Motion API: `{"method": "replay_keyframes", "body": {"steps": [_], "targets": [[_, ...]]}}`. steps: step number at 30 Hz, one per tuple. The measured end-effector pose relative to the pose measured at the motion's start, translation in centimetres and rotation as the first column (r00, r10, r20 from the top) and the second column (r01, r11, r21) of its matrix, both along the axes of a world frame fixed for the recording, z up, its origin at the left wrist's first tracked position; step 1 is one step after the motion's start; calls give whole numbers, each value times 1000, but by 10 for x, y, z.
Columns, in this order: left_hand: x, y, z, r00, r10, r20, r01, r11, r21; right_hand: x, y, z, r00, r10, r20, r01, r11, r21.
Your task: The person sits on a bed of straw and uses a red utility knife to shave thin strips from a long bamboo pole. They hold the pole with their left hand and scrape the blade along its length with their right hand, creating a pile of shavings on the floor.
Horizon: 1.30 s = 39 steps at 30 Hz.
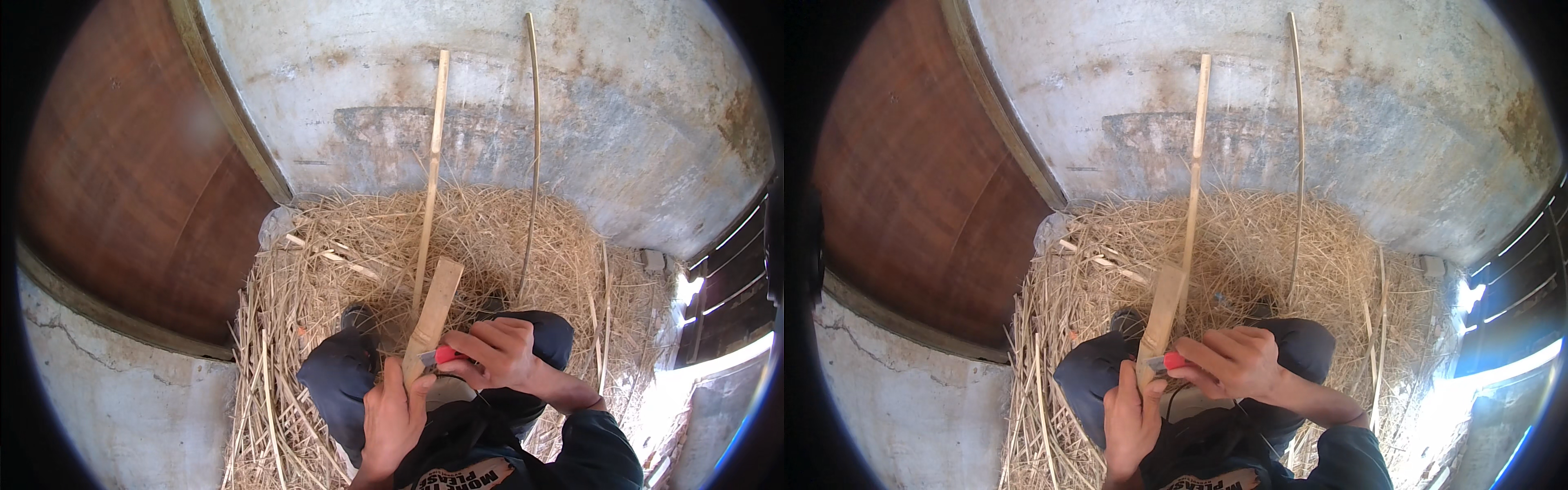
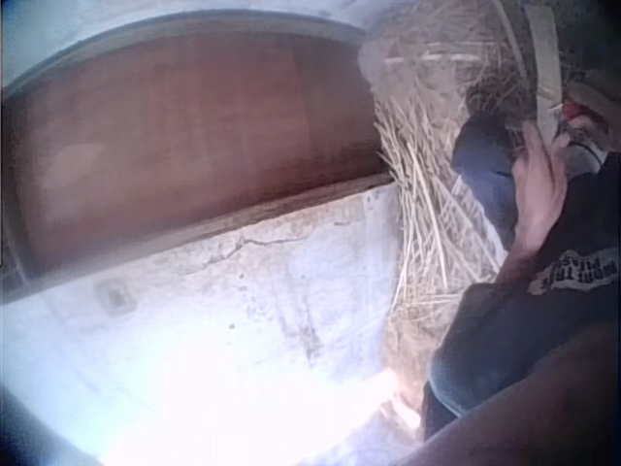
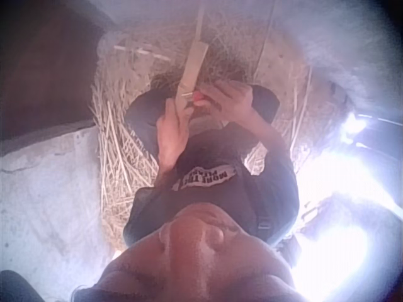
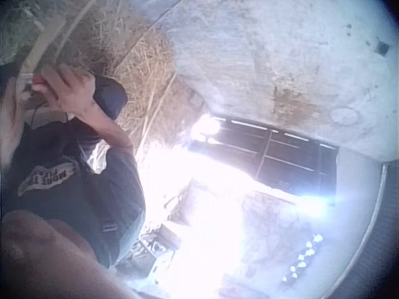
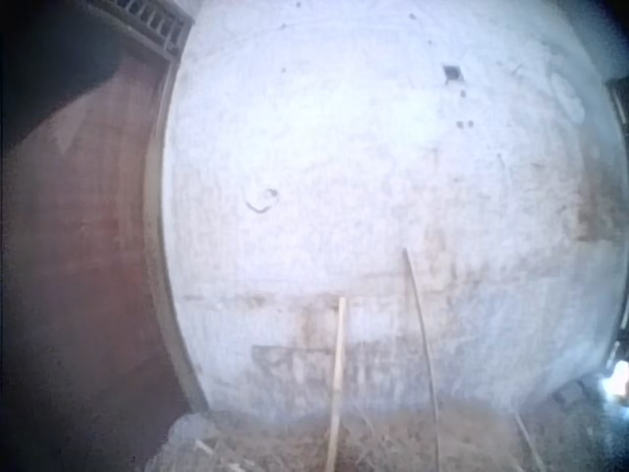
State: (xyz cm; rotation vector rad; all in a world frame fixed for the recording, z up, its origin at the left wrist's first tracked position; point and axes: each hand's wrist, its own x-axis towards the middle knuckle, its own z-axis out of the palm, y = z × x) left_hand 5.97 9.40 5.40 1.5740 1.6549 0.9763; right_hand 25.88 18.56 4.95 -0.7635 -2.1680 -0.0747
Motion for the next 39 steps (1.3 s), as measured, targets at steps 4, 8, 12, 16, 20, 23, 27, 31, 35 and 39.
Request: {"method": "replay_keyframes", "body": {"steps": [4,8,12,16,20,23,27,31,35,39], "targets": [[2,0,6,1000,13,-10,-13,1000,0,1,1,2,1000,-15,21,14,999,29],[0,-2,2,1000,-4,-7,4,1000,-20,1,2,2,999,-29,21,27,998,54],[0,-4,-2,1000,4,-14,-5,1000,-19,1,1,2,999,-35,25,34,999,33],[0,-3,-3,1000,-7,2,7,1000,-18,3,2,-9,999,-39,-27,40,999,33],[-1,-23,-6,994,-68,82,76,992,-100,36,38,2,713,-625,-317,535,778,-329],[-6,-36,-11,990,-114,87,125,983,-135,79,63,14,659,-611,-440,467,790,-398],[-14,-23,-14,994,-72,81,80,992,-100,52,28,-1,893,-267,-362,202,957,-207],[-14,-12,-5,993,-61,101,67,996,-56,23,5,-6,986,26,-165,-45,992,-114],[-13,-6,-2,993,-55,101,59,997,-44,15,-4,-3,997,70,-26,-73,992,-103],[-8,-6,-1,995,-61,84,63,998,-27,12,-5,-7,998,59,-39,-62,993,-105]]}}
